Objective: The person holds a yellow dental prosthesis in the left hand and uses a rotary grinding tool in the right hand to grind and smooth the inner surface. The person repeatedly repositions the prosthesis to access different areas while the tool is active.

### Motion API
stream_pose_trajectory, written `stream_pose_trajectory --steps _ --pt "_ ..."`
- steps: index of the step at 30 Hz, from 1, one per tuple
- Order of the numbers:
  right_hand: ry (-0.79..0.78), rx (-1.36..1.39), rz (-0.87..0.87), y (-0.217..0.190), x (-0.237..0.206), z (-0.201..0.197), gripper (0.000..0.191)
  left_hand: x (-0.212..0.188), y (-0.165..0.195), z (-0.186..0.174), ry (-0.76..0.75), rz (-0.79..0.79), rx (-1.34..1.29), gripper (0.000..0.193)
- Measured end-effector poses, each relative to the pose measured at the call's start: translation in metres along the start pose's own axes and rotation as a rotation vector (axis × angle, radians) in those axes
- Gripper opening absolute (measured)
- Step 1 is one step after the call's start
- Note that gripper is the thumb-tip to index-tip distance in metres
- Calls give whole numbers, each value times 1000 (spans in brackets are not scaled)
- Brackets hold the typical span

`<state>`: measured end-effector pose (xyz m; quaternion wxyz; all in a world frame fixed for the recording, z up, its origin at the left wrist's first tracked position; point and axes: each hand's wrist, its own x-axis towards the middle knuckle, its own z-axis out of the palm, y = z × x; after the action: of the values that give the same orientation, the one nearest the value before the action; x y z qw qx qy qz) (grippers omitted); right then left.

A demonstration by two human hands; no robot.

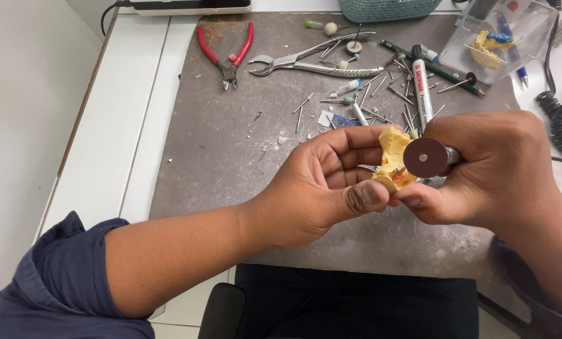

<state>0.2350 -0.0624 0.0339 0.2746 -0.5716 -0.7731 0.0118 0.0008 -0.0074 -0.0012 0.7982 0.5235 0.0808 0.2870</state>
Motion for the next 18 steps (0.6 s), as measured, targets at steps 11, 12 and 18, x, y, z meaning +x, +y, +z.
stream_pose_trajectory --steps 11,12,18 --pt "7 19 -27 0 0 0 66 0 0 1 6 -12 14 88" --pt "10 26 -34 0 0 0 65 0 0 1 5 -9 9 88" --pt "-4 6 -14 0 0 0 65 0 0 0 4 -13 23 88"
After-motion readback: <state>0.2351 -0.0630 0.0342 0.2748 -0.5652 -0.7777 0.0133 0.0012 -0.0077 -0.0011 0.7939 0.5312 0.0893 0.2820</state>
